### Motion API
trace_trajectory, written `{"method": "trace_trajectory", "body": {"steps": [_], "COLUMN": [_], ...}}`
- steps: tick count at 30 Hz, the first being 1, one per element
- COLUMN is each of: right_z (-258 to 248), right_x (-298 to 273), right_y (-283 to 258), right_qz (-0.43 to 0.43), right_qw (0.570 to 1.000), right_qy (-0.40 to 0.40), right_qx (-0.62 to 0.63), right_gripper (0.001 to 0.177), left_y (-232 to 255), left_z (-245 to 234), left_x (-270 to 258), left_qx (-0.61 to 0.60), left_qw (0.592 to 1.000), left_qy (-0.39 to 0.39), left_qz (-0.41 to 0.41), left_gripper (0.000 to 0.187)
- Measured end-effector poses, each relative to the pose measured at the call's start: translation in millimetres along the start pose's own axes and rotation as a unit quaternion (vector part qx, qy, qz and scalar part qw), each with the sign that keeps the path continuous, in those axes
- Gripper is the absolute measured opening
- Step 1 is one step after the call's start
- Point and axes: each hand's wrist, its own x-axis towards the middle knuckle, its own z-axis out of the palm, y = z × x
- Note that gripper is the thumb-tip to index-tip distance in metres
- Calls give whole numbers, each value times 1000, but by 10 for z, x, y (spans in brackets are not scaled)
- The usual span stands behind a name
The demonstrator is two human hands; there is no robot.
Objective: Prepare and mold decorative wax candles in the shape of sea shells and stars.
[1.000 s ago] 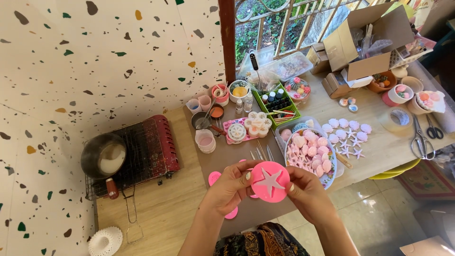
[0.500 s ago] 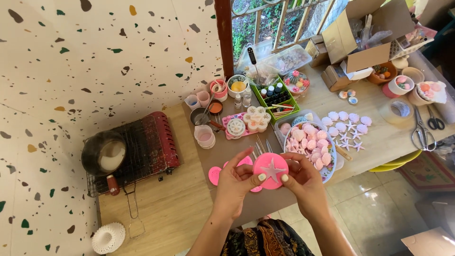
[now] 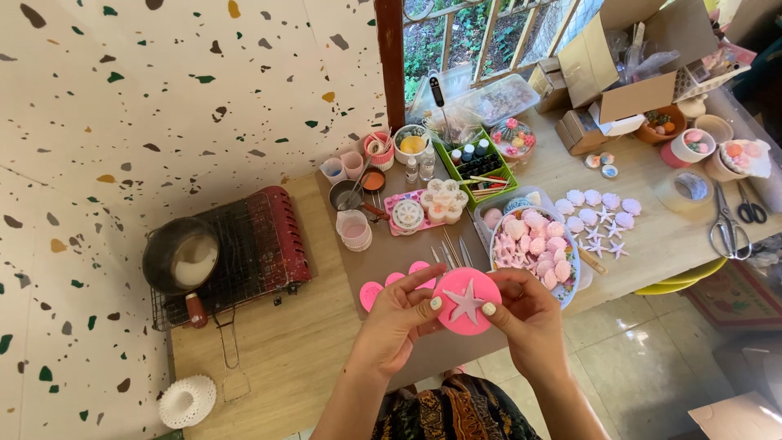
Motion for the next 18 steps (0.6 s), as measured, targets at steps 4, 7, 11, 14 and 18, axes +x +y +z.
{"method": "trace_trajectory", "body": {"steps": [4,7,11,14,18], "right_z": [44,-55,-122,33,148], "right_x": [-25,-25,-25,-43,-50], "right_y": [-114,-106,-95,-231,-316], "right_qz": [-53,-45,-28,-8,-40], "right_qw": [998,996,989,988,991], "right_qy": [-37,-75,-137,-141,-121], "right_qx": [-27,-20,47,57,-39], "right_gripper": [48,52,50,51,55], "left_y": [47,63,4,-52,-19], "left_z": [23,31,-32,-132,-189], "left_x": [-25,-35,-8,21,5], "left_qx": [8,0,-63,-92,-71], "left_qw": [1000,1000,993,990,990], "left_qy": [-5,-26,-85,-90,-99], "left_qz": [5,-1,-44,-57,-69], "left_gripper": [66,64,59,56,57]}}
